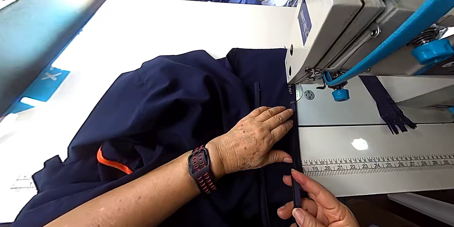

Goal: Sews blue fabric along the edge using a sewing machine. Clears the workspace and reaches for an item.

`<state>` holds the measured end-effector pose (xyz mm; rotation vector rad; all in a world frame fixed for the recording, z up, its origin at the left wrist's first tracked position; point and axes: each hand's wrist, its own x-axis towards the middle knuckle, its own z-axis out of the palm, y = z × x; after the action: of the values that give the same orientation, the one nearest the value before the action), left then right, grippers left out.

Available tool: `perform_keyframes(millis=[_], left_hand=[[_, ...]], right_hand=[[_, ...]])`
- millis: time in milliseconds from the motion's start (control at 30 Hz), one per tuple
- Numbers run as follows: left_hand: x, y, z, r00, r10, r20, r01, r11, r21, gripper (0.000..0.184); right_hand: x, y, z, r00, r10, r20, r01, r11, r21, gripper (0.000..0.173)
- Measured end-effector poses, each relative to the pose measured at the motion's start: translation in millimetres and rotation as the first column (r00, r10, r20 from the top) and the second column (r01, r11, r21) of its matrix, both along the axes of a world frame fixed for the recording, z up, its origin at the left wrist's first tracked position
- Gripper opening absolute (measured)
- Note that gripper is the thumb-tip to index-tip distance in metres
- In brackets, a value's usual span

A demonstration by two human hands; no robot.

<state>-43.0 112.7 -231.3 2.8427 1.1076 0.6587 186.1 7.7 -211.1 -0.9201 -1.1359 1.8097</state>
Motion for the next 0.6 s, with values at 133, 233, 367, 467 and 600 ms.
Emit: perform_keyframes(millis=[133, 233, 367, 467, 600], left_hand=[[-0.2, -1.3, 0.9, 0.999, 0.053, 0.01, -0.053, 0.999, -0.011, 0.07], [0.2, -1.2, -0.1, 0.997, 0.072, 0.0, -0.072, 0.997, -0.003, 0.069], [0.2, 0.8, 1.4, 0.996, 0.081, -0.024, -0.081, 0.997, 0.0, 0.068], [1.1, 5.8, 8.4, 0.993, 0.1, -0.064, -0.1, 0.995, -0.004, 0.066], [1.9, 16.1, 15.2, 0.99, 0.1, -0.102, -0.099, 0.995, 0.014, 0.065]], right_hand=[[1.3, 10.5, -0.3, 0.999, 0.02, -0.047, -0.018, 1.0, 0.025, 0.051], [0.1, 19.0, 2.3, 1.0, 0.0, -0.011, 0.0, 1.0, 0.013, 0.048], [2.0, 26.1, 3.5, 0.999, -0.022, 0.034, 0.021, 1.0, 0.009, 0.043], [3.0, 32.3, 5.1, 0.997, -0.049, 0.061, 0.049, 0.999, 0.011, 0.042], [-0.1, 36.1, 4.7, 0.995, -0.079, 0.055, 0.078, 0.997, 0.012, 0.042]])
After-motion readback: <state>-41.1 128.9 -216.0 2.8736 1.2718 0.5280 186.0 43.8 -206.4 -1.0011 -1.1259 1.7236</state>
